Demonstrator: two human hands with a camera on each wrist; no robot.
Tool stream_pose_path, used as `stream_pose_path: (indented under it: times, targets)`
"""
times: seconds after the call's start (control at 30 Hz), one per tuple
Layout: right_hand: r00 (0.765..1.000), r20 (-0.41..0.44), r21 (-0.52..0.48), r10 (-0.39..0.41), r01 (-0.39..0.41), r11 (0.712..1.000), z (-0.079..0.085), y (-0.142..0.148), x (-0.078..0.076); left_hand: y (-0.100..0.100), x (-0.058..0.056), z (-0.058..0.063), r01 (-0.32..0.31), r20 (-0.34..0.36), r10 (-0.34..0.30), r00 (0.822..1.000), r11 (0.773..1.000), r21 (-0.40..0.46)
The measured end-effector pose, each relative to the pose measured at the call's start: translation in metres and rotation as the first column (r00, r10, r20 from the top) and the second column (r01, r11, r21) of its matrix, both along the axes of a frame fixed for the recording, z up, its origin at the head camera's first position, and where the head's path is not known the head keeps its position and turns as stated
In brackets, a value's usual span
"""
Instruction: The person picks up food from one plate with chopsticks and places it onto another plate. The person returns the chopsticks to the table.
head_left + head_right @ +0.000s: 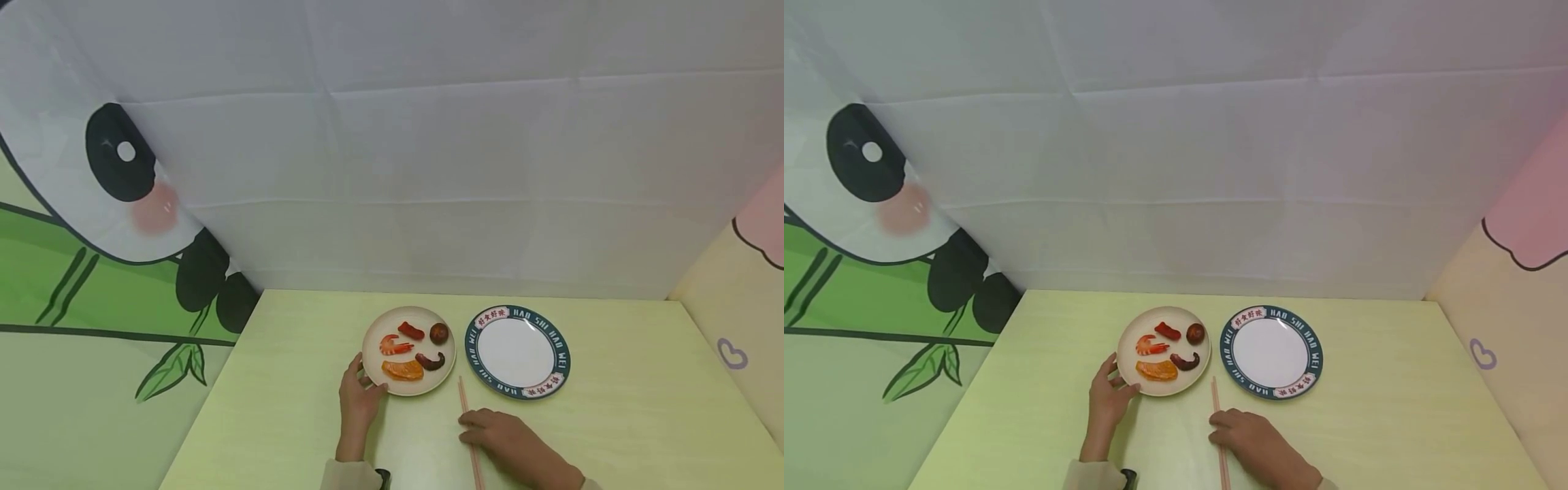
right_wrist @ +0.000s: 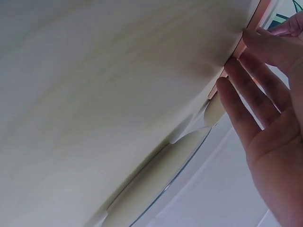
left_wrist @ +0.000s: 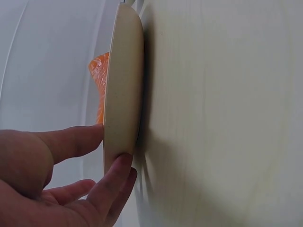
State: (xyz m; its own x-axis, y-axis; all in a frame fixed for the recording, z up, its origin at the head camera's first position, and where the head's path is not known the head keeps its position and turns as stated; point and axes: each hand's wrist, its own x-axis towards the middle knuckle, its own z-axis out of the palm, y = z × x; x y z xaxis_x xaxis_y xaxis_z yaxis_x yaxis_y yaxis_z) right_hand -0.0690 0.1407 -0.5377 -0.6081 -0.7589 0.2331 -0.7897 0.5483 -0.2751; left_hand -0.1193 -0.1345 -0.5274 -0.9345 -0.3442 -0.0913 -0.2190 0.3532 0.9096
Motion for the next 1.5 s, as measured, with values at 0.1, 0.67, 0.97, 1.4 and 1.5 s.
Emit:
stream_pose_path:
  times: [0.1, 0.67, 0.97, 1.4, 1.5]
  targets:
    - [0.999, -0.037, -0.003, 0.018, -0.018, 1.000, 0.000, -0.001, -0.002, 0.000, -0.001, -0.001, -0.005, 0.001, 0.005, 1.000, 1.000, 0.010]
    - [0.985, -0.153, 0.110, 0.085, -0.069, 0.992, 0.006, -0.007, -0.014, -0.001, 0.000, -0.003, -0.008, -0.014, 0.009, 1.000, 1.000, 0.003]
    - [0.979, -0.115, 0.179, 0.166, -0.144, 0.973, 0.008, -0.007, -0.021, 0.001, 0.000, 0.000, -0.022, 0.015, 0.022, 1.000, 1.000, -0.003]
    - [0.924, -0.163, 0.204, 0.345, -0.311, 0.928, 0.003, -0.012, -0.027, -0.001, 0.002, -0.002, -0.013, -0.008, 0.013, 1.000, 1.000, 0.010]
    - [0.924, -0.152, 0.184, 0.351, -0.323, 0.928, 0.003, -0.012, -0.025, -0.001, 0.002, -0.002, -0.006, -0.012, 0.006, 1.000, 1.000, 0.015]
